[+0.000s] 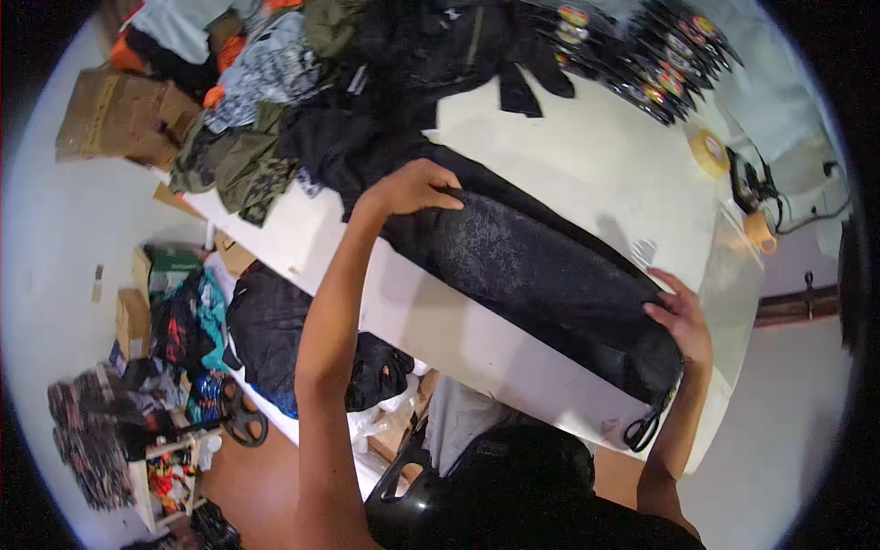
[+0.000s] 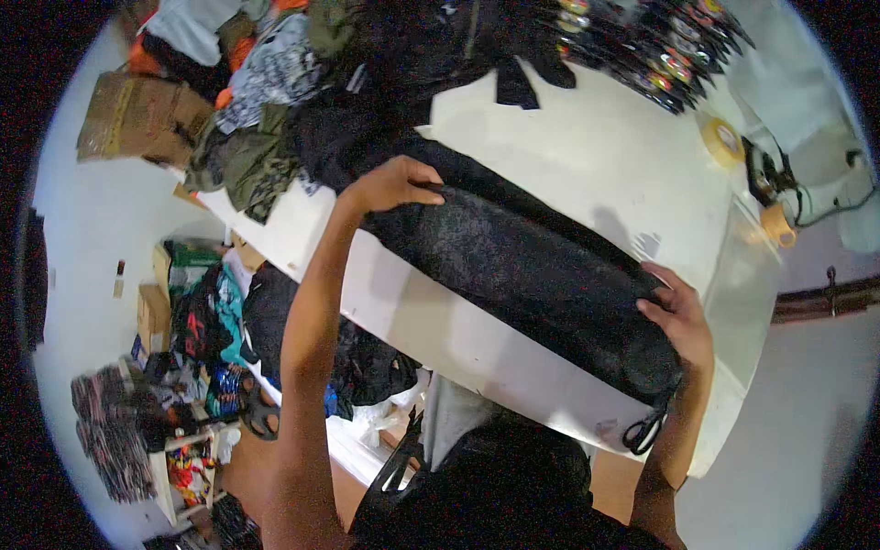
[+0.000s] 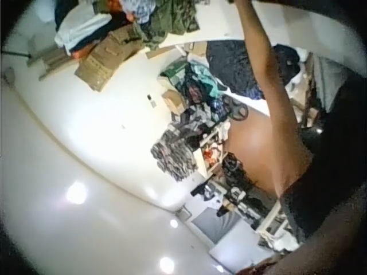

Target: Folding a black t-shirt and placing it inside a transparent plastic bag.

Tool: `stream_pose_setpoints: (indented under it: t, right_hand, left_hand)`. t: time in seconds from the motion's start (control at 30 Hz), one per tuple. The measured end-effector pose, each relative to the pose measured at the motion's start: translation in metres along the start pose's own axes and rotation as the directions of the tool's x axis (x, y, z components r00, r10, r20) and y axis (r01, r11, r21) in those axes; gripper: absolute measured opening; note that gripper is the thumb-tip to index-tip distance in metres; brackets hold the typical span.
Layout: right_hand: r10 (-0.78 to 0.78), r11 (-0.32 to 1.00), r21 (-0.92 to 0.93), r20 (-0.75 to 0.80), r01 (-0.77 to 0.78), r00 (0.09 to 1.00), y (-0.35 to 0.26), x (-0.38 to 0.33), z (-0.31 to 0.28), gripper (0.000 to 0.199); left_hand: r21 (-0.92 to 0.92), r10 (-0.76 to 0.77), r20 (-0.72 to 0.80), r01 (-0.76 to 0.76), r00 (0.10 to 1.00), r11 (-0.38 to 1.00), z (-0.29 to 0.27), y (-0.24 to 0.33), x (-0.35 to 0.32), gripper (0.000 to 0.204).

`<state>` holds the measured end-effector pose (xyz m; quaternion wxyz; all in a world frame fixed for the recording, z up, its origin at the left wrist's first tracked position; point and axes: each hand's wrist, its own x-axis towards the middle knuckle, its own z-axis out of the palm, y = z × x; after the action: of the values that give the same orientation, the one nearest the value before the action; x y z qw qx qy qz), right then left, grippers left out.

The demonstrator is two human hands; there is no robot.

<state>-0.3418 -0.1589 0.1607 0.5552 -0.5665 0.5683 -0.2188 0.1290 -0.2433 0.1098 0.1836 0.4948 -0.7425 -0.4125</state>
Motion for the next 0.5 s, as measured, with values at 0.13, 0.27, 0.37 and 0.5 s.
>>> stream_pose_setpoints:
  t: [0.13,0.27,0.37,0.5]
  right_hand:
    - [0.04,0.941,-0.321,-0.2,-0.104,0.979,0.09,-0.009,-0.033,0.046]
    - [-0.024,0.785,-0.59,-0.332,-0.188,0.943,0.1,-0.037,-0.038,0.04]
    - [-0.067,0.931,-0.356,-0.385,-0.081,0.921,0.112,-0.047,-0.045,0.026]
    - [-0.022,1.0,-0.012,-0.567,0.018,0.823,0.128,-0.046,-0.045,0.021]
  left_hand:
    - [0.312,-0.008,0.12,-0.03,0.993,0.95,0.0,-0.019,0.049,0.031]
    - [0.122,-0.049,0.059,0.042,0.997,0.992,0.0,-0.027,0.057,0.02]
    - [0.072,-0.052,-0.009,0.053,0.999,0.996,0.002,-0.021,0.055,0.015]
    - [0.014,0.051,-0.15,-0.049,0.987,0.999,0.016,-0.007,0.06,0.014]
